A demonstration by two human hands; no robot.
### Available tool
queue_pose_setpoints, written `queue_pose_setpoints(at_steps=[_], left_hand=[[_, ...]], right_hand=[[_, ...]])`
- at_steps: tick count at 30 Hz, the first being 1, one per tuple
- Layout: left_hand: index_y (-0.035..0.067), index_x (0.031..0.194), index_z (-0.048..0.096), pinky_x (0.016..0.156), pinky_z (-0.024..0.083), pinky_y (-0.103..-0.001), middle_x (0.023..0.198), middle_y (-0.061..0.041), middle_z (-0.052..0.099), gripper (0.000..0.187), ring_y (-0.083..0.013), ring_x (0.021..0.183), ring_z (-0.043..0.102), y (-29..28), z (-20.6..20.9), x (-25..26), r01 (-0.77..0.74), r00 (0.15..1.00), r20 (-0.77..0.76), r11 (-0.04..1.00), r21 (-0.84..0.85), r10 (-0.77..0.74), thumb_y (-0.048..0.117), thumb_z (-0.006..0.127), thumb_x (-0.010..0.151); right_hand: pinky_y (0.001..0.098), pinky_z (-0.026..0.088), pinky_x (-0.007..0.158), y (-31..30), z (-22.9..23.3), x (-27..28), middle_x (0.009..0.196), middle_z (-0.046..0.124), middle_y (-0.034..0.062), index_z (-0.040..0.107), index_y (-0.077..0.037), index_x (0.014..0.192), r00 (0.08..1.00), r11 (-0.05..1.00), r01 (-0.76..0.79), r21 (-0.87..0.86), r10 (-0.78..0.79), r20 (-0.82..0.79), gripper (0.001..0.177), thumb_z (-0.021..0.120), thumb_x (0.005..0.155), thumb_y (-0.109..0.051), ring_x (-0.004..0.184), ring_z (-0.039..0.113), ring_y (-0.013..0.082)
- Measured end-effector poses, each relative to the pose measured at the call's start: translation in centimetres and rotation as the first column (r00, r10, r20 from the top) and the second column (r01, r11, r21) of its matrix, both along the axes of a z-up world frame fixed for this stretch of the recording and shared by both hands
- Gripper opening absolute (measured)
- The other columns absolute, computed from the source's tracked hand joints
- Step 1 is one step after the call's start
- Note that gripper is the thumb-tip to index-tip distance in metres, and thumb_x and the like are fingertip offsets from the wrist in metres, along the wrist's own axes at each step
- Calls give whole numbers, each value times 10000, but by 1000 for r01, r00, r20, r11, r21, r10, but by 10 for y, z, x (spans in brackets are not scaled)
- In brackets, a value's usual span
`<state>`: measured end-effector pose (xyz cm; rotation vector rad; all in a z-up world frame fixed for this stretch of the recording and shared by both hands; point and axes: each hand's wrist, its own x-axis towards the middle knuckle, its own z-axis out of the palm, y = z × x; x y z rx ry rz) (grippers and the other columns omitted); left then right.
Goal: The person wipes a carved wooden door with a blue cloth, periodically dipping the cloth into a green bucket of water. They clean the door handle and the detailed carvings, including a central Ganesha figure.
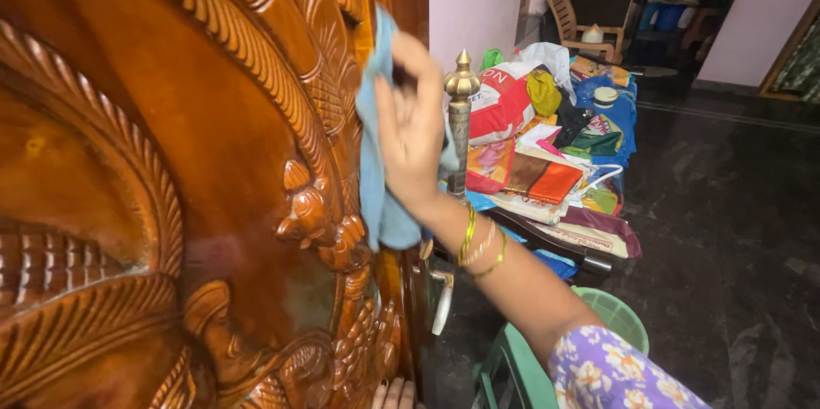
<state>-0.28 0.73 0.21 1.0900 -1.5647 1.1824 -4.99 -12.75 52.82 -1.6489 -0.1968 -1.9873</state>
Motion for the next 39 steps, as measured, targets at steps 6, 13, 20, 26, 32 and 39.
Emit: queue_pose_setpoints(at_steps=[6, 13, 20, 26, 32, 39], left_hand=[[171, 757, 630, 846, 558, -525, 897, -54, 748, 202, -245, 889, 725, -1, 2, 0, 6, 1000, 19, 1000, 5, -6, 286, 525, 887], [183, 755, 630, 860, 551, -538, 931, -63, 756, 171, -239, 924, 723, -4, 3, 3, 22, 999, 50, 1000, -6, -22, 284, 552, 868], [194, 753, 630, 874, 545, -550, 965, -72, 763, 141, -233, 959, 721, -7, 0, -1, 39, 998, 51, 998, 54, -41, 283, 579, 850], [204, 751, 630, 886, 539, -560, 994, -79, 769, 117, -228, 989, 719, 18, 76, -3, 68, 991, 90, 962, 266, -95, 281, 602, 834], [174, 790, 650, 942, 526, -549, 1043, -97, 766, 69, -226, 1048, 715, 40, 274, -32, -10, 995, 99, 982, 188, -9, 206, 649, 851], [135, 924, 698, 999, 483, -568, 1121, -116, 748, 61, -247, 1125, 681, 25, 432, -54, -168, 960, 233, 985, 32, 156, 176, 653, 932]], right_hand=[[266, 365, 1187, -13, 48, 4, 1440, 469, 70, 415, -12, 1483, 998, 992, -56, -113, 58, 11, 316, 517, 1188, 43, 1330, 468, 131], [371, 113, 1376, 3, -5, -12, 1734, 161, 129, 224, -44, 1640, 928, 937, 292, -191, -326, -181, 614, 435, 1123, -300, 1644, 148, 259], [429, 44, 1396, -25, -32, -13, 1760, 88, 168, 187, -39, 1686, 864, 894, 413, -172, -444, -238, 677, 443, 1133, -334, 1670, 58, 331], [430, 48, 1375, -121, 33, -5, 1750, 17, 155, 111, -78, 1706, 854, 878, 449, -165, -476, -210, 716, 471, 1139, -326, 1650, 17, 336], [409, 78, 1360, -93, 29, -12, 1743, 53, 114, 119, -96, 1689, 800, 811, 526, -255, -574, -174, 761, 515, 1101, -372, 1629, 53, 315], [421, 96, 1362, -106, 53, -20, 1764, 49, 153, 138, -53, 1674, 771, 791, 566, -231, -608, -193, 668, 474, 1166, -328, 1630, 61, 341]])
